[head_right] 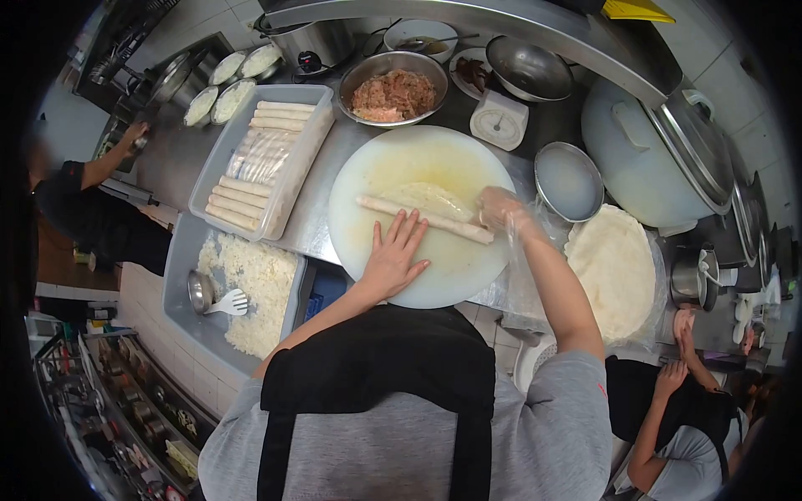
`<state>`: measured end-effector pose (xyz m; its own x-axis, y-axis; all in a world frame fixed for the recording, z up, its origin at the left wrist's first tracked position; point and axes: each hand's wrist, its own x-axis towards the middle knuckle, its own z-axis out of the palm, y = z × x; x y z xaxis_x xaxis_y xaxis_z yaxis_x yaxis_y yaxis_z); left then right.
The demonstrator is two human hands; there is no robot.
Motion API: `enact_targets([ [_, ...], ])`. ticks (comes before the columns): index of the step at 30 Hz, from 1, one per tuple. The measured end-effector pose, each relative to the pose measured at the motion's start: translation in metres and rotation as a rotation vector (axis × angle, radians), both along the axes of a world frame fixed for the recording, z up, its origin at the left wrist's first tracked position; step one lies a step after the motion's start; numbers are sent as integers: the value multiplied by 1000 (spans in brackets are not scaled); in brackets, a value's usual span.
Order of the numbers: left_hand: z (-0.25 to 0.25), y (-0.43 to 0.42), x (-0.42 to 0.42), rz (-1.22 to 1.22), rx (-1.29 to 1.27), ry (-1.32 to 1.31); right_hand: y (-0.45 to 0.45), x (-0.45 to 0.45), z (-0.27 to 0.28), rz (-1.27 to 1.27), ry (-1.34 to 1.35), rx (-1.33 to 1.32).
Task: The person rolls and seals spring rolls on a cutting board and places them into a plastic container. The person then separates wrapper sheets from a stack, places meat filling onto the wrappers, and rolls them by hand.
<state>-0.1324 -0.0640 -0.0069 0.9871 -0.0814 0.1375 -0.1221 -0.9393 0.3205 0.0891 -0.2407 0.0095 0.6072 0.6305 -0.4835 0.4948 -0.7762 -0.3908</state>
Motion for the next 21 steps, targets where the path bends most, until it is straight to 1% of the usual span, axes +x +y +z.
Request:
enact_targets([
  [1,0,0,0,2,6,9,-5,-8,18,18,-28,-118],
  [4,0,-1,0,-2,14,11,18,-1,11,51,-146,-106],
  [6,-2,-1,0,-4,27,3,43,25,-31,-97,-116,-36],
  [9,-4,-3,0,3,50,-4,54,8,6,-289,-107,131],
  [12,-1,-2,1,4,57,1,26,-8,23,-117,-107,-68],
  [14,-1,-2,0,5,56,3,-8,-10,26,-87,-162,-53],
  [16,-2,-2,0,7,59,-1,-46,14,46,-268,-136,22],
  [18,-2,-4,-1,12,57,0,-78,31,75,-367,-499,-33],
  [20,-1,-3,0,13,57,-3,-104,49,93,-508,-461,-62],
  [21,-1,-3,0,14,59,-3,-118,60,76,-464,-531,-81],
])
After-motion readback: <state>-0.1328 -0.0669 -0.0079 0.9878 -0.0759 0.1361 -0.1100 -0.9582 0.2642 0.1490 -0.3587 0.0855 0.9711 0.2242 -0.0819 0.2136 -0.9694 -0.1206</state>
